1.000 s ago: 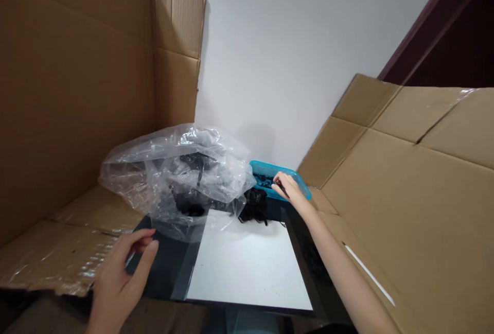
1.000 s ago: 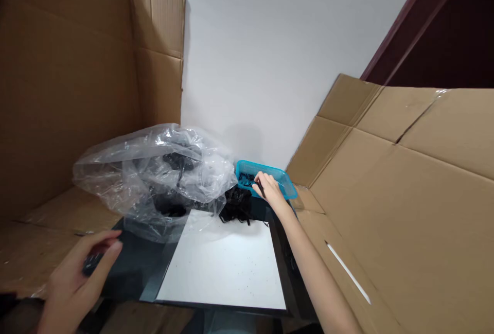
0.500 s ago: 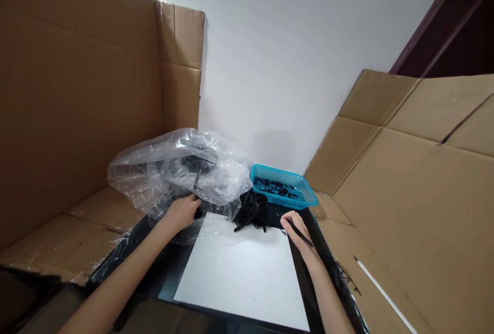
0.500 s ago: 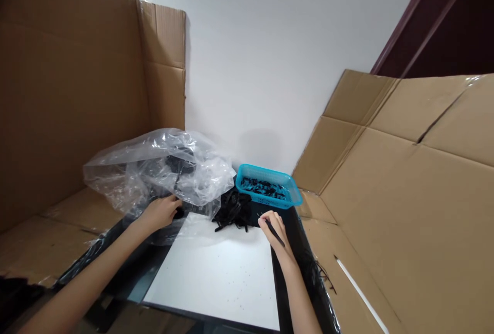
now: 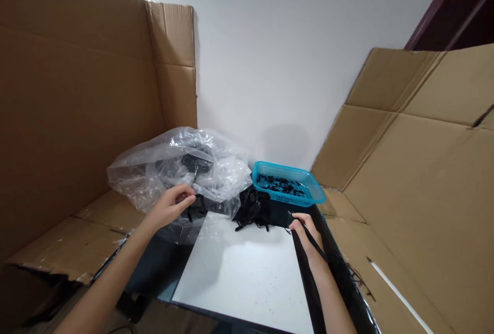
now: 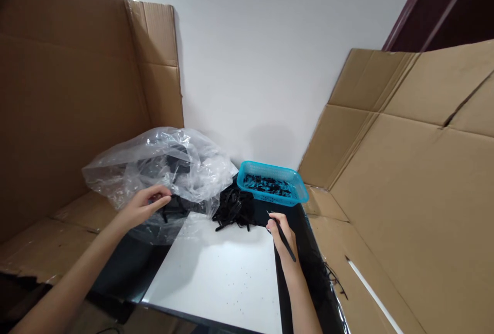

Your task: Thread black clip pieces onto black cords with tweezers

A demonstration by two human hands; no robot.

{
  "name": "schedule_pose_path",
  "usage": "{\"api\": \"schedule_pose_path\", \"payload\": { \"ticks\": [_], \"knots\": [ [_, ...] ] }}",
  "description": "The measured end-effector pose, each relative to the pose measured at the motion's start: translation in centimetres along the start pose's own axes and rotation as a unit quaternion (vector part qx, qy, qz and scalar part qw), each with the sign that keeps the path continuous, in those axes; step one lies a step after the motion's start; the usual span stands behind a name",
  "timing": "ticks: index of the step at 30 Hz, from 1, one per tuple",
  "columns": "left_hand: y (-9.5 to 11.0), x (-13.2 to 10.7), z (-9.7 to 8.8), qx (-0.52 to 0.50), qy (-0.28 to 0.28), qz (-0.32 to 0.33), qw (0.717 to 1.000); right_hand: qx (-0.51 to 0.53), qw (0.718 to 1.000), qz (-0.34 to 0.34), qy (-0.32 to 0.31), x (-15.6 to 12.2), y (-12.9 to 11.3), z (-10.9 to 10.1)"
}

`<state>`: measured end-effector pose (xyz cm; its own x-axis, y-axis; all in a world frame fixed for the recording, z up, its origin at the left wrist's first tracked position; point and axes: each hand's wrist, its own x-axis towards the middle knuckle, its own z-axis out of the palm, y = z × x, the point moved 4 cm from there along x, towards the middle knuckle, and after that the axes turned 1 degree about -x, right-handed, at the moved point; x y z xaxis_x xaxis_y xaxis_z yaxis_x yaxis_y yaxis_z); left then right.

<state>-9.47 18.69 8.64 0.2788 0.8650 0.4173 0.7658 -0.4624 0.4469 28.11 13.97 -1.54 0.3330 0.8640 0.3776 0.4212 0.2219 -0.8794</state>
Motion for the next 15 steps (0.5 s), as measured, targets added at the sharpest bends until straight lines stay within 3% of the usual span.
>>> {"api": "schedule_pose_path", "payload": {
  "ticks": [3,6,11,13,15],
  "knots": [
    [2.2,-0.7,-2.0,-0.148,0.023,-0.016,0.989,0.012,1.000,0.003,-0.013,-0.3,-0.3,0.0],
    [4.5,-1.3,-2.5,-0.267,0.000,-0.013,0.964,0.041,0.998,-0.010,-0.047,-0.5,-0.7,0.5],
    [8.9,-1.4,-0.2,-0.383,-0.131,0.001,0.914,0.159,0.983,-0.057,-0.069,-2.7,-4.9,3.9],
    [10.5,-1.3,1.1,-0.397,-0.178,0.015,0.900,0.271,0.954,-0.081,-0.094,-4.1,-7.4,6.1],
    [11.6,-1.1,2.3,-0.404,-0.209,0.031,0.890,0.386,0.909,-0.033,-0.155,-5.3,-9.1,8.2]
  ]
}}
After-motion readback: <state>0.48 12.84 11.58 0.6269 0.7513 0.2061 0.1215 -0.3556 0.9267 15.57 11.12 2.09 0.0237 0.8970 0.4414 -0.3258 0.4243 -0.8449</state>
